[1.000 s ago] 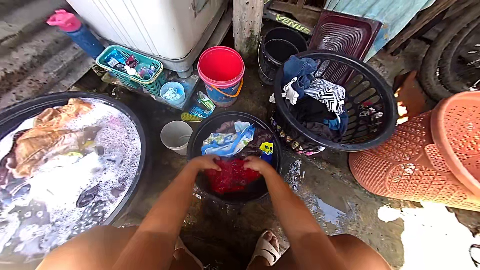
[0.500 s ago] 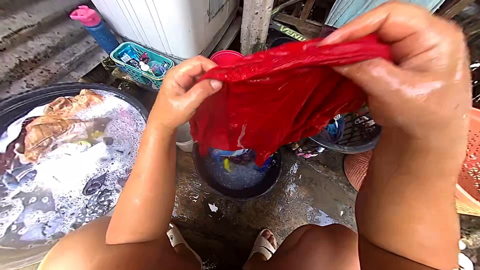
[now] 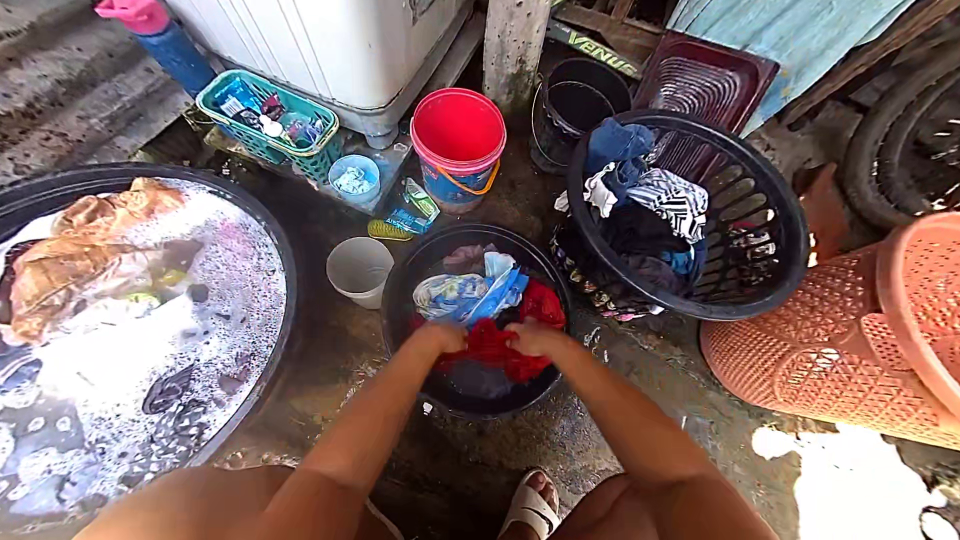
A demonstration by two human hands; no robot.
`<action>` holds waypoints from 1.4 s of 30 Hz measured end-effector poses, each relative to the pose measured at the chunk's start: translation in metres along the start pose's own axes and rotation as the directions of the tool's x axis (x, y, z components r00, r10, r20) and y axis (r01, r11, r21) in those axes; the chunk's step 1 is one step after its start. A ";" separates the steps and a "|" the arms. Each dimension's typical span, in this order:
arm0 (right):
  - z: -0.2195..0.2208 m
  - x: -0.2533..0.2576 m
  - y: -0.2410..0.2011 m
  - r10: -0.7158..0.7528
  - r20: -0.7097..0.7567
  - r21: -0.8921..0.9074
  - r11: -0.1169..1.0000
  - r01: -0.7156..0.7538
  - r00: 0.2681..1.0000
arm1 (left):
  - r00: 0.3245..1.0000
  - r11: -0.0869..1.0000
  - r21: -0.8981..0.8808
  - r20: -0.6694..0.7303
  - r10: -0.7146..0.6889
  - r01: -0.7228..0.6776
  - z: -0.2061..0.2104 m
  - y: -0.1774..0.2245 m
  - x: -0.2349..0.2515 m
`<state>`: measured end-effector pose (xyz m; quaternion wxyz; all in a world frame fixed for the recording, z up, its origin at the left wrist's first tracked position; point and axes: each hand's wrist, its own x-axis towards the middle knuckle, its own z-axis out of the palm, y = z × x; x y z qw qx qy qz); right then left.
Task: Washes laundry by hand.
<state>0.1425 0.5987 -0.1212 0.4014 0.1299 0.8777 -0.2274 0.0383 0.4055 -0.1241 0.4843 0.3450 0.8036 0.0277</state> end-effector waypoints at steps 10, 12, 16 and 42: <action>0.099 0.045 -0.049 0.240 0.096 0.044 0.969 -0.245 0.966 | 0.944 0.940 0.108 0.028 -0.329 0.325 0.075 0.000 0.040; 0.092 0.026 -0.059 0.208 0.110 0.036 0.976 -0.214 0.972 | 0.966 0.959 0.133 0.029 -0.256 0.250 0.079 -0.009 0.031; 0.015 -0.034 -0.086 0.027 -0.053 0.368 0.930 -0.005 0.998 | 0.994 0.993 -0.044 0.026 -0.108 0.109 0.057 -0.022 -0.001; -0.016 -0.080 -0.116 0.207 -0.734 0.375 -0.670 0.641 0.647 | 0.694 -0.698 -0.378 -0.680 -0.237 -0.609 -0.042 0.121 -0.124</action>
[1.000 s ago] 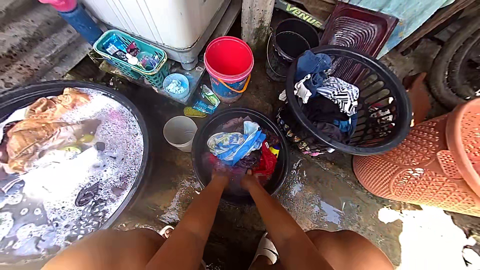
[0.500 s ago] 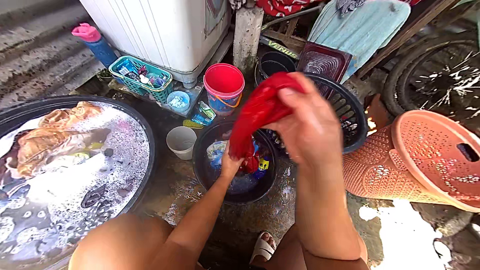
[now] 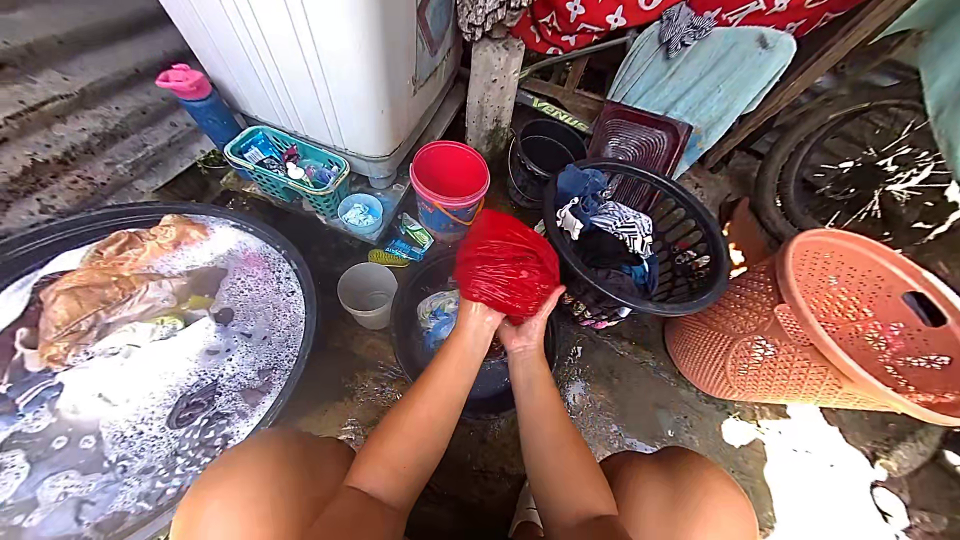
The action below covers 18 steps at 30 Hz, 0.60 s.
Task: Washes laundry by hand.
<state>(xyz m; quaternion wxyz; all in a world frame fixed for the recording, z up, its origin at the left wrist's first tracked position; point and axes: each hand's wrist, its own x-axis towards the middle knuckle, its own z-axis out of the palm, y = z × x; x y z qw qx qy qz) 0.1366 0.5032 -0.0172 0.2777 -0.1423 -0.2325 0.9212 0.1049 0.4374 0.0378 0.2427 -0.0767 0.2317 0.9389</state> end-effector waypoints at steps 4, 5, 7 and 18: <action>0.040 0.028 -0.036 -0.243 -0.016 -0.379 0.899 0.220 0.970 | 0.981 0.917 0.398 0.178 -0.082 0.004 -0.065 0.031 0.032; 0.053 0.032 -0.043 -0.300 0.012 -0.477 0.837 0.269 0.954 | 0.949 0.821 0.570 0.245 -0.199 0.025 -0.091 0.041 0.043; 0.073 0.040 -0.048 -0.367 0.137 -0.610 0.701 0.370 0.920 | 0.831 0.757 0.633 0.326 -0.450 0.161 -0.124 0.048 0.059; 0.014 -0.005 -0.040 0.119 0.070 -0.641 0.766 -0.047 0.990 | 0.901 0.961 0.275 0.426 -0.088 -0.036 -0.069 0.048 0.063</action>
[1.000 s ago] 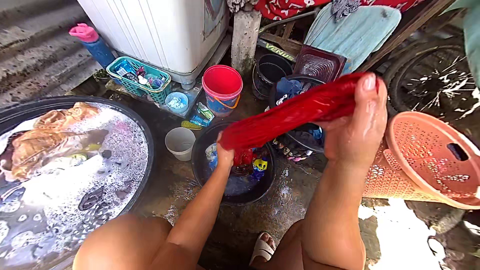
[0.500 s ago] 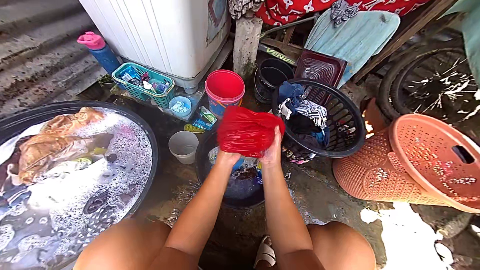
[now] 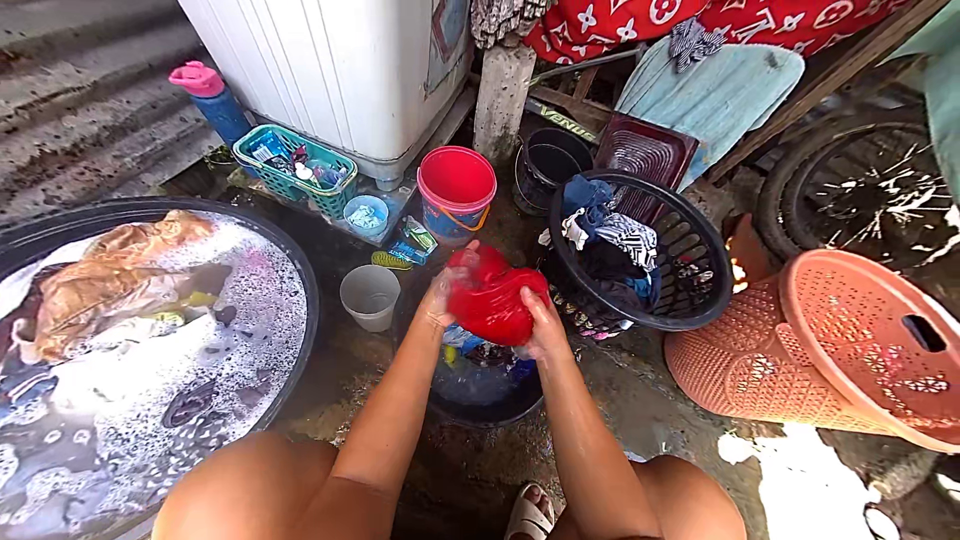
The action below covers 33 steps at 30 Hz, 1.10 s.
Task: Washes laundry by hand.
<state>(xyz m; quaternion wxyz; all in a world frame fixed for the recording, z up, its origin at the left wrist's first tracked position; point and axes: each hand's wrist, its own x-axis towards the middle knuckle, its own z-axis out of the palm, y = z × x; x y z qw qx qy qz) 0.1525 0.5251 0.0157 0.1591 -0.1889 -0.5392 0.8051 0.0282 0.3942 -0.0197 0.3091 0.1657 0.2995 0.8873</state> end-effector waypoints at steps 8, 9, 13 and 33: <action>-0.029 0.043 0.017 0.317 -0.009 0.179 0.933 -0.311 0.948 | 0.968 0.690 0.692 0.056 0.243 -0.213 0.034 -0.011 -0.009; -0.029 0.048 0.017 0.359 0.028 0.145 0.922 -0.360 0.933 | 0.955 0.587 0.763 0.135 0.263 -0.269 0.038 -0.011 -0.013; -0.030 0.069 0.004 0.431 0.164 -0.249 0.888 -0.386 0.887 | 0.918 0.201 0.926 0.250 0.309 -0.319 0.052 -0.035 -0.028; -0.159 -0.036 -0.285 -0.455 -0.252 -0.952 -0.041 -0.302 0.854 | 0.989 -0.213 0.966 -0.144 0.015 0.144 -0.077 -0.079 -0.006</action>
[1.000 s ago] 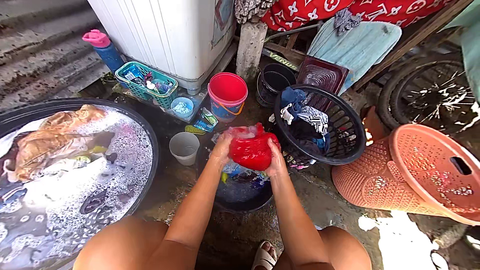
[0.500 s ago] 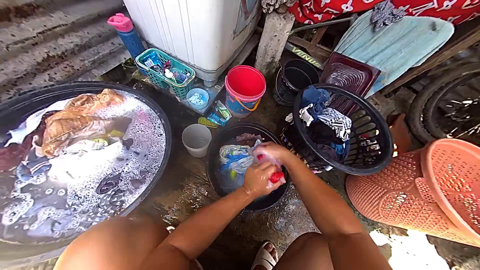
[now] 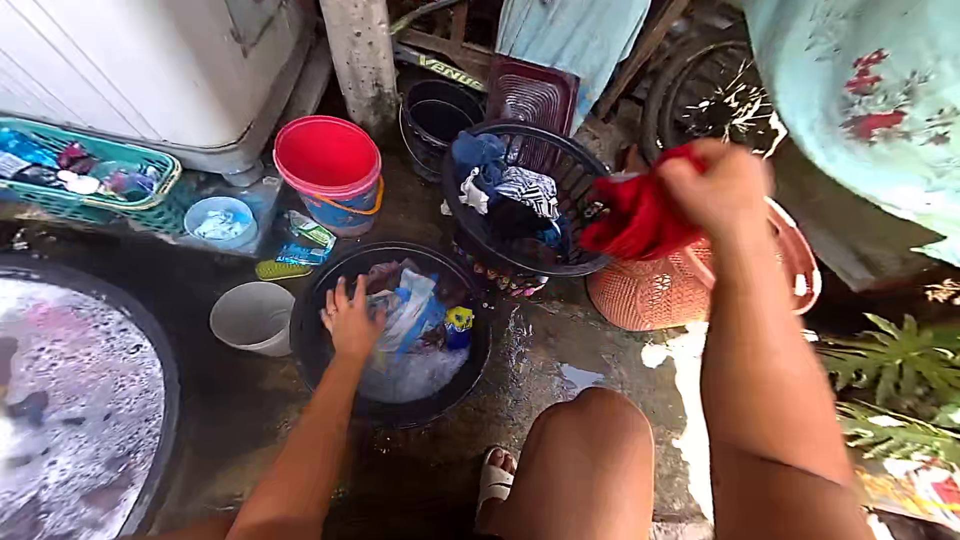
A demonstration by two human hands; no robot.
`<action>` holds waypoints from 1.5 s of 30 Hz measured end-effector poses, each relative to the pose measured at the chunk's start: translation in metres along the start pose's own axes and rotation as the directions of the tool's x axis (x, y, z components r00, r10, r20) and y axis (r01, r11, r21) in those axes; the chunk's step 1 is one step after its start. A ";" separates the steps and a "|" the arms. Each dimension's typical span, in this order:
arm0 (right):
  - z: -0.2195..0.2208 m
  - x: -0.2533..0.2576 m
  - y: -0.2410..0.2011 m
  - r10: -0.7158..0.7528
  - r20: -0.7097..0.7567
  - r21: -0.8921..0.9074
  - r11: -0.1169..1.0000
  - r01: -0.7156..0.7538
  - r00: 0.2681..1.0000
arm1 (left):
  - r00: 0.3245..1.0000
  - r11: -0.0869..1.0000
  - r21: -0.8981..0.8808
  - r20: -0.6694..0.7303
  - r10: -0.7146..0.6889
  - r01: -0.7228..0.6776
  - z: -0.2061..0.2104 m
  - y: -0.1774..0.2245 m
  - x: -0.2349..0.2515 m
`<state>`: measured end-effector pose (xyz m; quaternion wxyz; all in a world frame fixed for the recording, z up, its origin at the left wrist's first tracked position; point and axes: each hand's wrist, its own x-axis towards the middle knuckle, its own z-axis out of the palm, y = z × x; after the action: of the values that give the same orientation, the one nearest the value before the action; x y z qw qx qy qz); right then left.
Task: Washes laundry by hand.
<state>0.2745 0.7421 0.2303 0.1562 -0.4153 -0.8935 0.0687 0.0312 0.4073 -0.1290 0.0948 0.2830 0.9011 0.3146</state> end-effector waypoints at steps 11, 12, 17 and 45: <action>0.080 -0.008 -0.042 -0.532 0.191 0.325 0.827 0.458 0.825 | 0.523 0.813 0.582 0.691 -0.499 0.006 0.073 0.000 -0.073; 0.111 -0.023 -0.066 -0.590 0.262 0.393 0.788 0.474 0.764 | 0.520 0.825 0.565 0.697 -0.495 0.028 0.069 -0.003 -0.070; 0.323 -0.110 -0.122 -0.620 0.699 0.537 0.784 0.310 0.357 | 0.556 0.962 -0.031 0.820 -0.131 0.273 -0.021 0.010 -0.019; 0.445 -0.206 -0.131 -0.129 0.969 0.100 0.985 0.139 0.211 | 0.515 0.878 0.460 0.725 -0.457 0.133 0.043 -0.028 -0.052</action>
<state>0.1555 0.5032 -0.2017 -0.4301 -0.2044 -0.8285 0.2947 0.0761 0.3814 -0.1804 0.5010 0.2470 0.8286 -0.0375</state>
